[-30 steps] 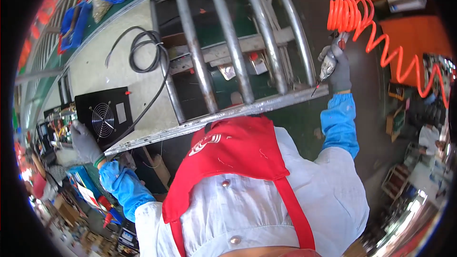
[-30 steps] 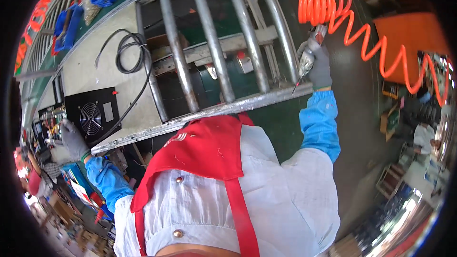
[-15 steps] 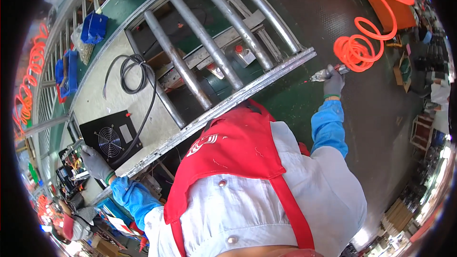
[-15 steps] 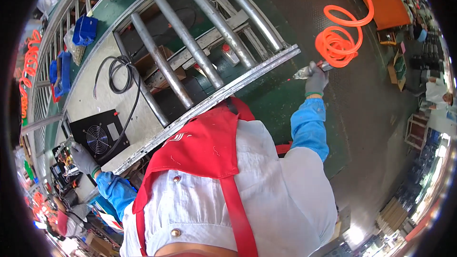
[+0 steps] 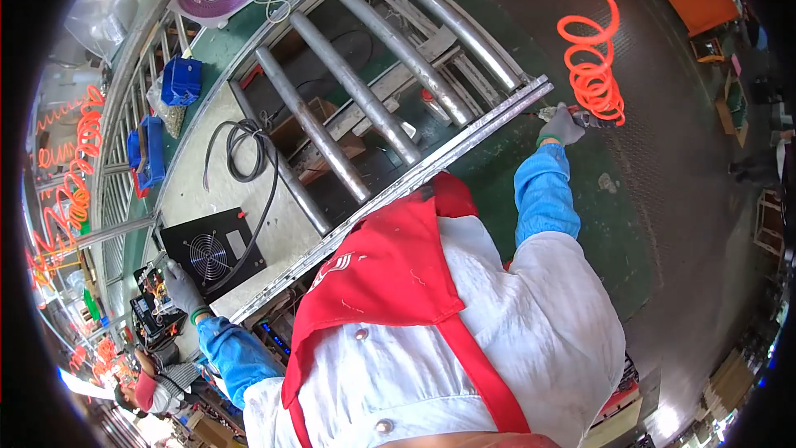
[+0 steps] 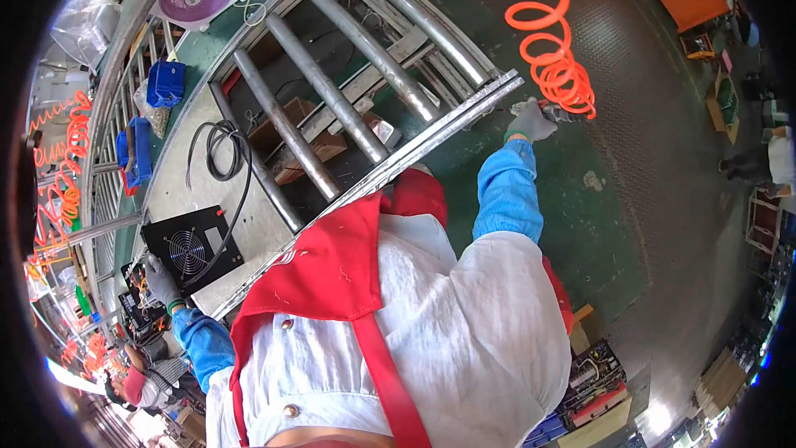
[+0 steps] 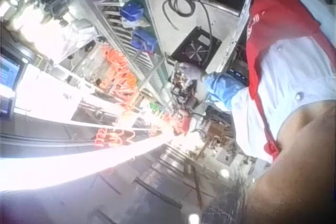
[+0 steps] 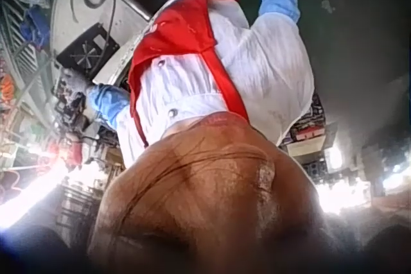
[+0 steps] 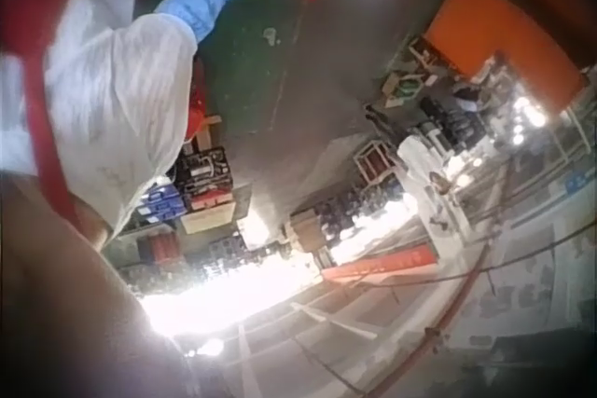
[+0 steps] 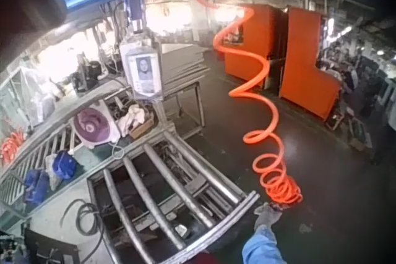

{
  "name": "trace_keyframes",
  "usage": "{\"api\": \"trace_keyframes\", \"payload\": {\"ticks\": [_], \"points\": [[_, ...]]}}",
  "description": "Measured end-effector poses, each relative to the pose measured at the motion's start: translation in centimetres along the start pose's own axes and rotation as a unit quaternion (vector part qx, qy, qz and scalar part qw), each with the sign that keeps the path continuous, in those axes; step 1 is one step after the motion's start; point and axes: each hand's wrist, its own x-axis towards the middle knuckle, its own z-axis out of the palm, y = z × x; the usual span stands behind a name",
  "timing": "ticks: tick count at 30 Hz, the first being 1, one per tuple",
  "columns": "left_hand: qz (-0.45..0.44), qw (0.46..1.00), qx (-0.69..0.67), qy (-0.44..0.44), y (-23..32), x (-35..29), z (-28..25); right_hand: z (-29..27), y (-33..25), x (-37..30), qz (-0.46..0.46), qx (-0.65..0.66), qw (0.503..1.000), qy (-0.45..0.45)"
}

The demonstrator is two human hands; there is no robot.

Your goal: The person assembles an electronic casing by securing a PCB assembly and a plastic component with screws using a pneumatic screwdriver.

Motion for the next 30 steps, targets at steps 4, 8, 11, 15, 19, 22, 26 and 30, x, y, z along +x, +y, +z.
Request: {"api": "trace_keyframes", "payload": {"ticks": [4, 8, 11, 15, 19, 22, 26, 30], "points": [[0.048, 0.998, 0.039, -0.021, -1.6, 0.4, 0.9, 0.2, 2.2, 1.3, 0.045, 0.009, 0.998, 0.042], [0.022, 0.997, 0.022, -0.064, 0.1, 0.4, 0.4, -0.1, 4.3, 0.5, 0.016, -0.006, 0.997, 0.079], [0.007, 0.996, 0.053, -0.071, -1.4, 1.3, 1.1, 0.5, 5.5, -0.3, 0.069, 0.047, 0.994, 0.071], [-0.012, 0.997, 0.068, -0.04, 1.0, -1.1, 0.1, -1.4, 11.9, 0.9, 0.013, 0.073, 0.977, -0.202], [-0.036, 0.991, -0.109, -0.074, 0.1, -0.4, 1.1, -5.0, 19.0, 3.3, 0.042, -0.186, 0.903, -0.385], [0.002, 0.989, -0.135, 0.059, 2.0, -1.2, 0.3, -8.2, 18.8, 13.8, -0.091, -0.414, 0.769, -0.479], [-0.036, 0.924, -0.135, 0.355, 2.4, -5.8, -0.9, 1.3, 17.5, 1.6, -0.058, -0.426, 0.633, -0.645], [-0.184, 0.899, -0.159, 0.366, 0.3, -17.7, 1.6, 5.5, 11.3, -8.6, -0.046, -0.455, 0.46, -0.761]]}}
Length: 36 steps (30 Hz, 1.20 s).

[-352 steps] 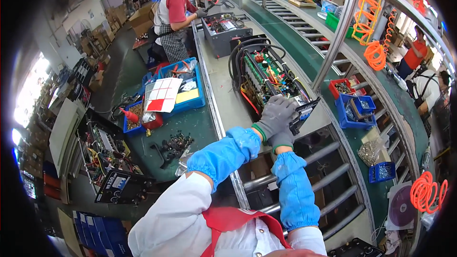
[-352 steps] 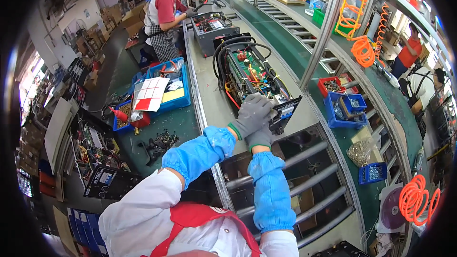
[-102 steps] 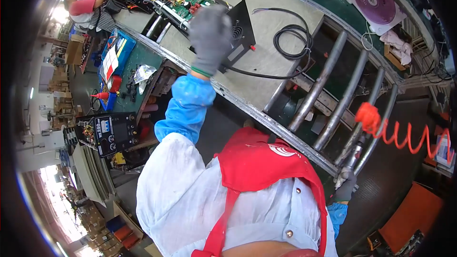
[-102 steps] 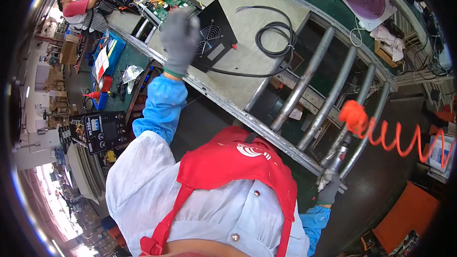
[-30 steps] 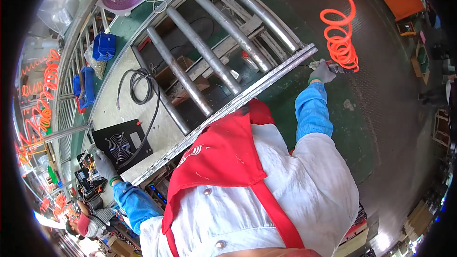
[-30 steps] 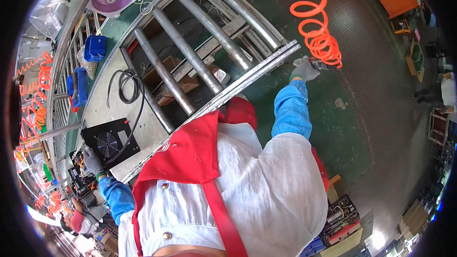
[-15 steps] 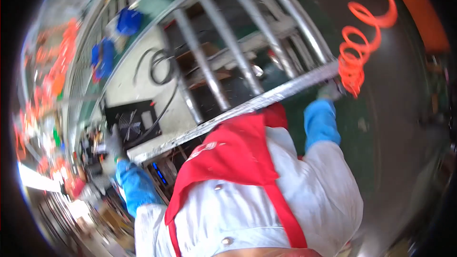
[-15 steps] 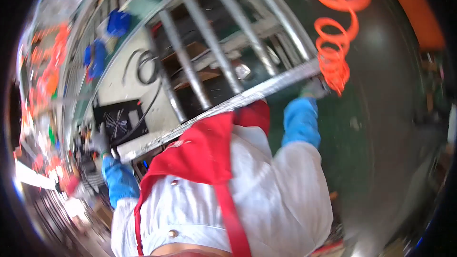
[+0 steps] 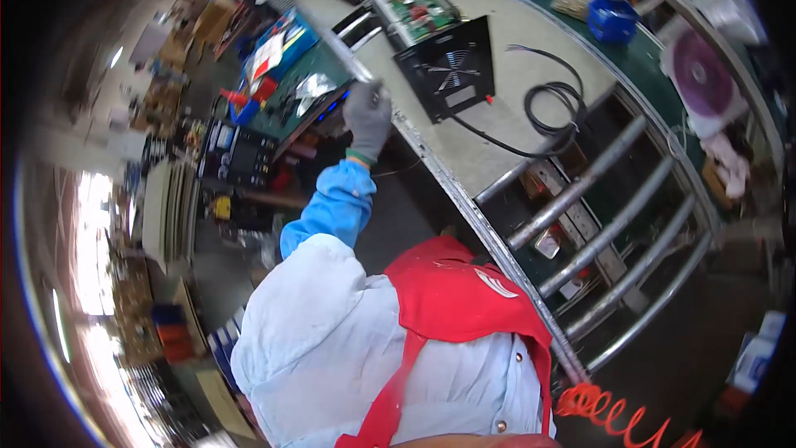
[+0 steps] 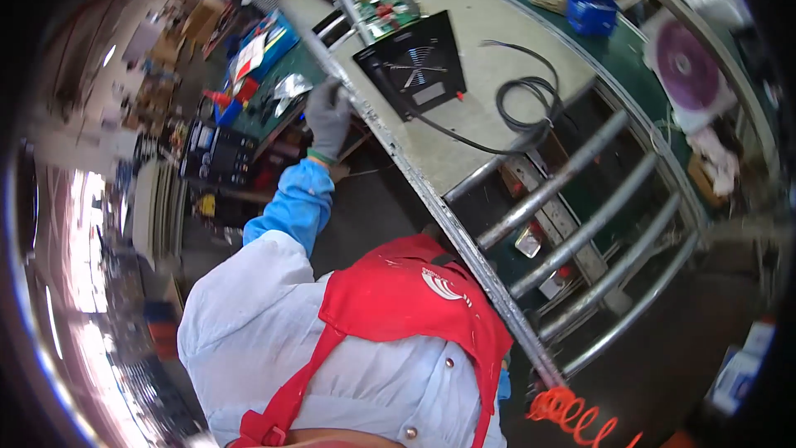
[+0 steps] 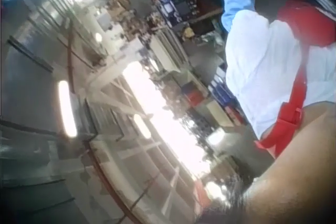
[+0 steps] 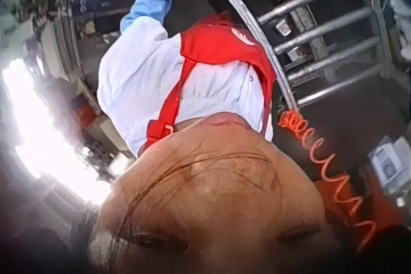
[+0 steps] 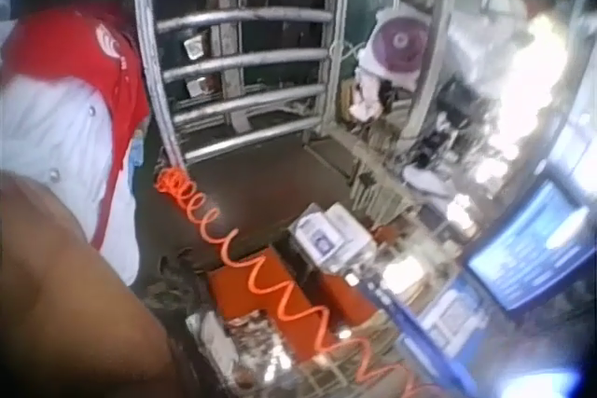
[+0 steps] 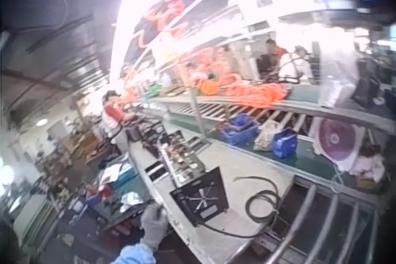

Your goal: The person assembles an electronic casing by securing a PCB assembly and a plastic component with screws using a pneumatic screwdriver.

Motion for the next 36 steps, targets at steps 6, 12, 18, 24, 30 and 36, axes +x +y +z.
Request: {"api": "trace_keyframes", "payload": {"ticks": [6, 12, 18, 24, 30, 36], "points": [[-0.302, 0.927, 0.104, -0.194, -11.0, -13.5, -6.5, 6.6, -13.0, 0.2, -0.035, -0.135, 0.942, -0.304], [-0.449, 0.882, 0.14, -0.038, -22.0, -11.6, -13.5, 14.1, -19.6, -1.5, -0.036, -0.239, 0.848, -0.471], [-0.479, 0.854, 0.202, -0.005, -35.9, -3.4, -12.7, 22.6, -18.1, -1.8, -0.085, -0.206, 0.919, -0.325], [-0.556, 0.78, 0.282, 0.042, -45.3, 4.0, -11.6, 23.5, -19.8, -7.0, -0.199, -0.48, 0.802, -0.294], [-0.501, 0.737, 0.439, -0.116, -62.6, 4.6, -16.6, 21.9, -16.5, -9.9, -0.425, -0.676, 0.581, -0.158], [-0.677, 0.572, 0.452, -0.107, -63.2, 5.6, -13.3, 33.4, -20.0, -10.2, 0.058, -0.472, 0.85, -0.225]]}}
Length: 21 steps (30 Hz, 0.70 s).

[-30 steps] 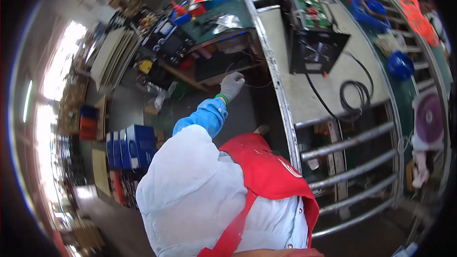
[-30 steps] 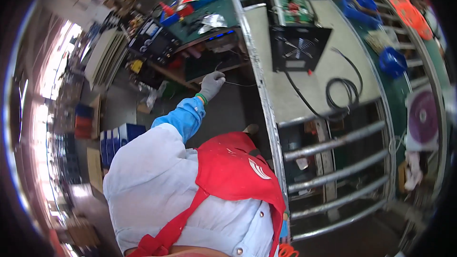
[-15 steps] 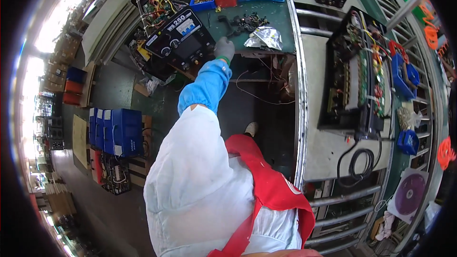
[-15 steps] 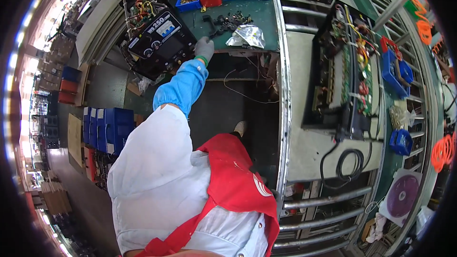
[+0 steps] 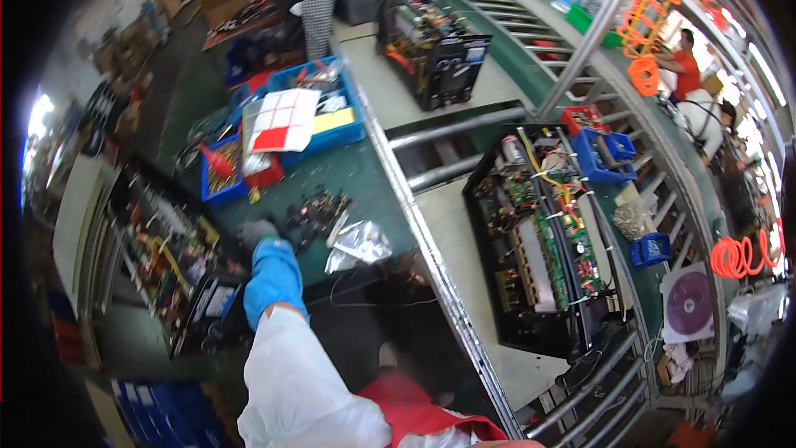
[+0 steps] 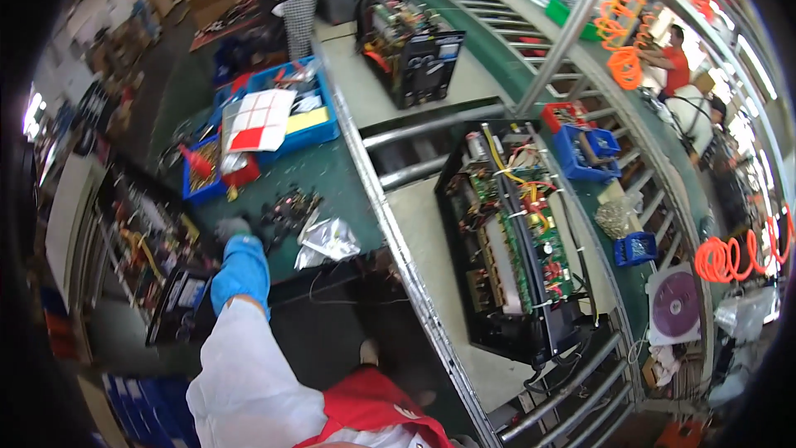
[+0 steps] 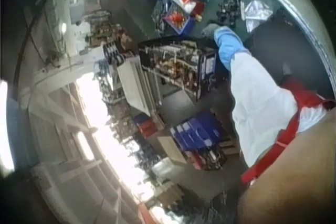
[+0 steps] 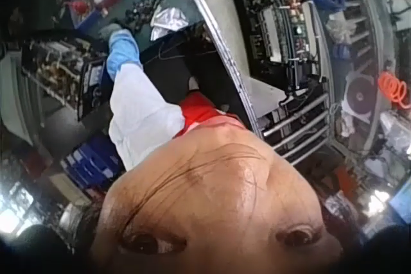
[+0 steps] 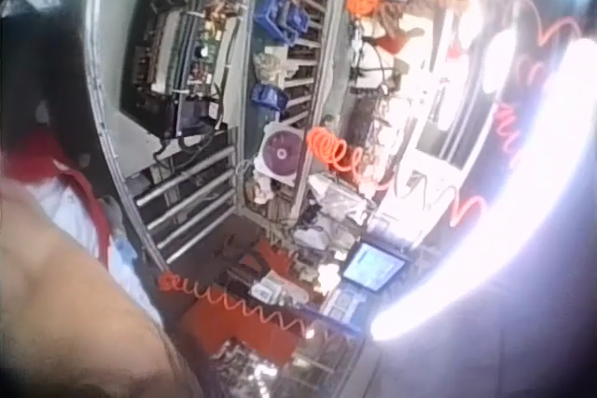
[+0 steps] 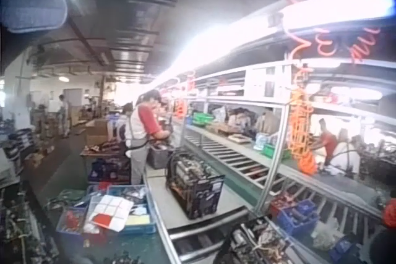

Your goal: The person assembles an electronic casing by securing a PCB assembly and a plastic component with screws using a pneumatic screwdriver.

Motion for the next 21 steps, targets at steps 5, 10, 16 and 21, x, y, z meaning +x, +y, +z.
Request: {"api": "trace_keyframes", "payload": {"ticks": [5, 10, 16, 21], "points": [[0.016, 0.996, -0.076, 0.036, -0.1, -2.5, -3.9, 1.4, -5.2, -2.0, -0.074, -0.326, 0.919, 0.212], [-0.042, 0.975, -0.204, 0.081, 1.6, 0.1, -0.9, -4.3, -8.1, -2.5, -0.057, 0.109, 0.992, -0.037], [0.208, 0.751, -0.621, -0.086, 5.2, -8.6, -8.2, -9.3, -18.2, -4.1, -0.191, 0.066, 0.978, -0.04], [0.404, 0.565, -0.574, -0.434, -5.6, -38.9, -18.0, -13.9, -25.1, -6.5, -0.43, 0.202, 0.879, -0.035]]}}
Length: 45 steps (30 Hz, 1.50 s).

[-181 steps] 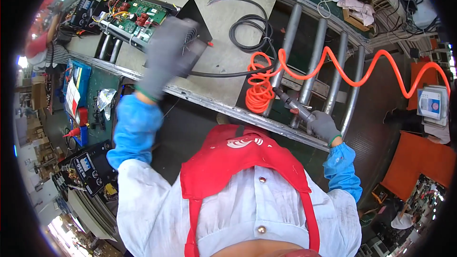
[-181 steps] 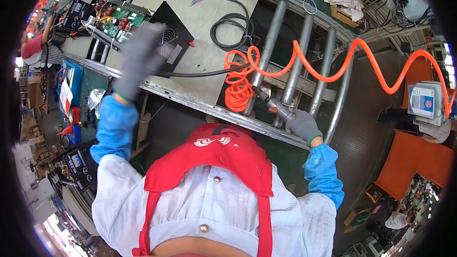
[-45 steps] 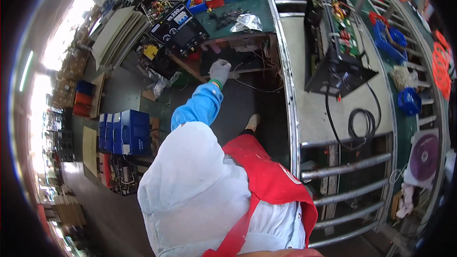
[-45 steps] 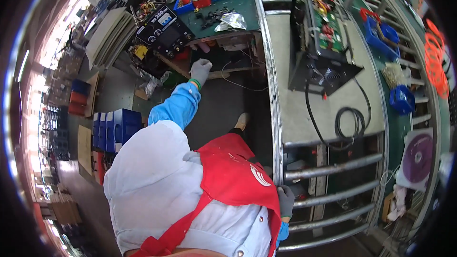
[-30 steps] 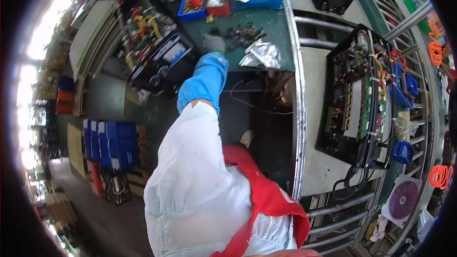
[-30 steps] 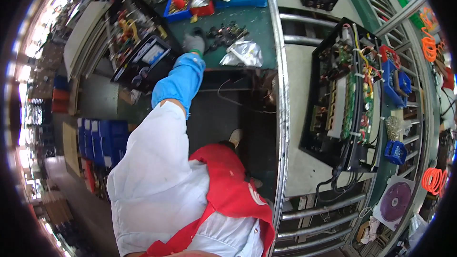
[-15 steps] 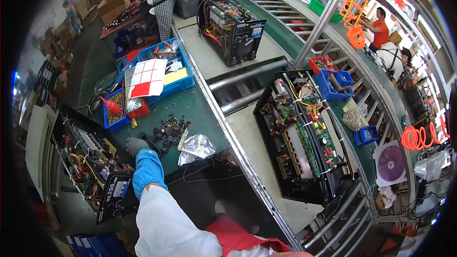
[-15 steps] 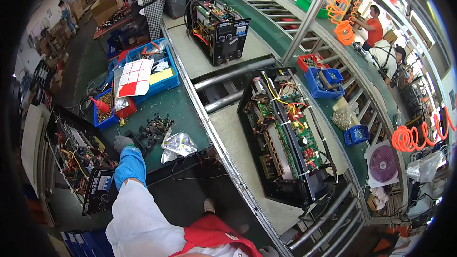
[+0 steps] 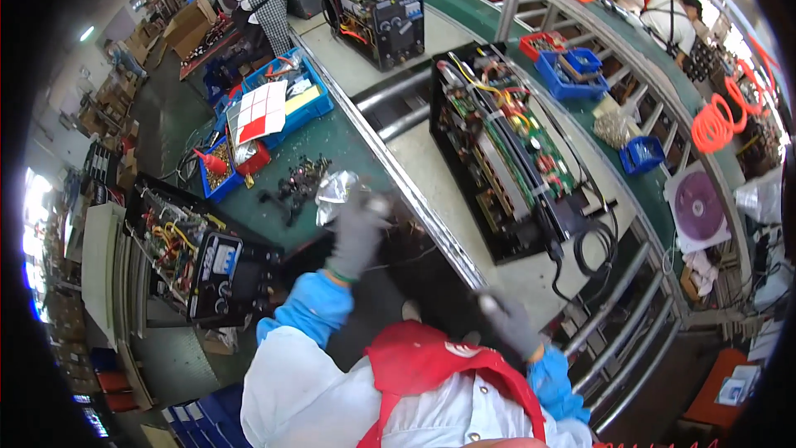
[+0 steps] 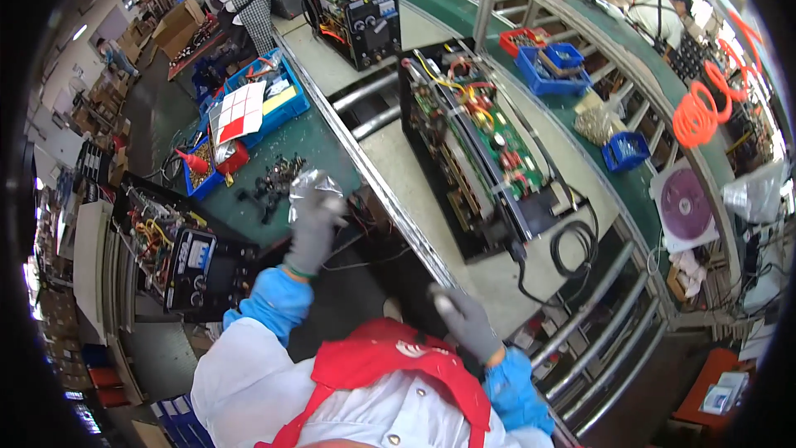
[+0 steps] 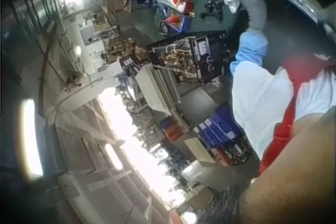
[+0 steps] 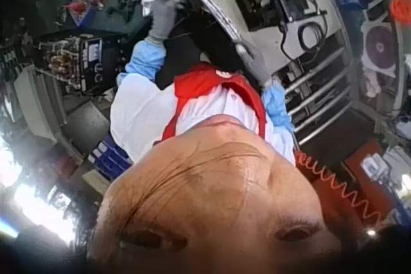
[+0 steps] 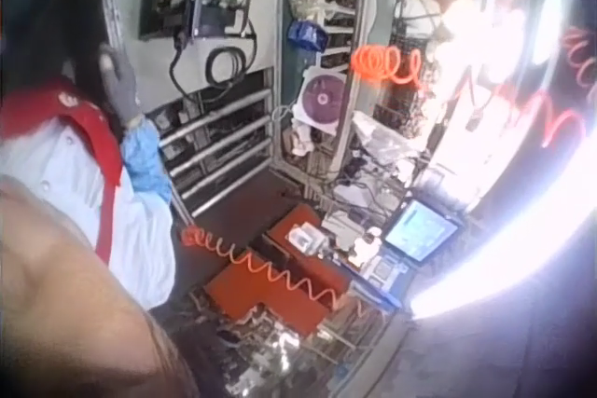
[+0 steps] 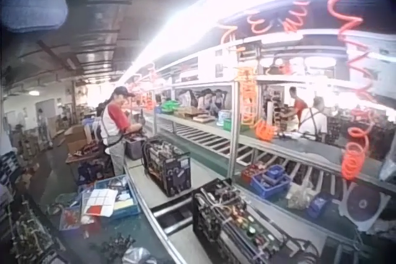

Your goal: The person assembles an electronic casing by securing a PCB assembly and a plastic component with screws using a pneumatic screwdriver.

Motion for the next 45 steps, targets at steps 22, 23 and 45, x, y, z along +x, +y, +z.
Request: {"api": "trace_keyframes", "payload": {"ticks": [22, 23, 45], "points": [[0.387, 0.802, 0.436, -0.129, -0.8, -10.4, 27.2, -14.5, 9.1, -3.6, -0.154, 0.195, 0.936, 0.251], [0.388, 0.799, 0.442, -0.123, -0.7, -10.1, 27.6, -14.2, 9.4, -2.8, -0.159, 0.199, 0.936, 0.243], [0.315, 0.748, 0.545, -0.211, -1.3, -7.5, 29.9, -13.1, 10.5, 3.4, -0.145, 0.4, 0.884, 0.192]]}}
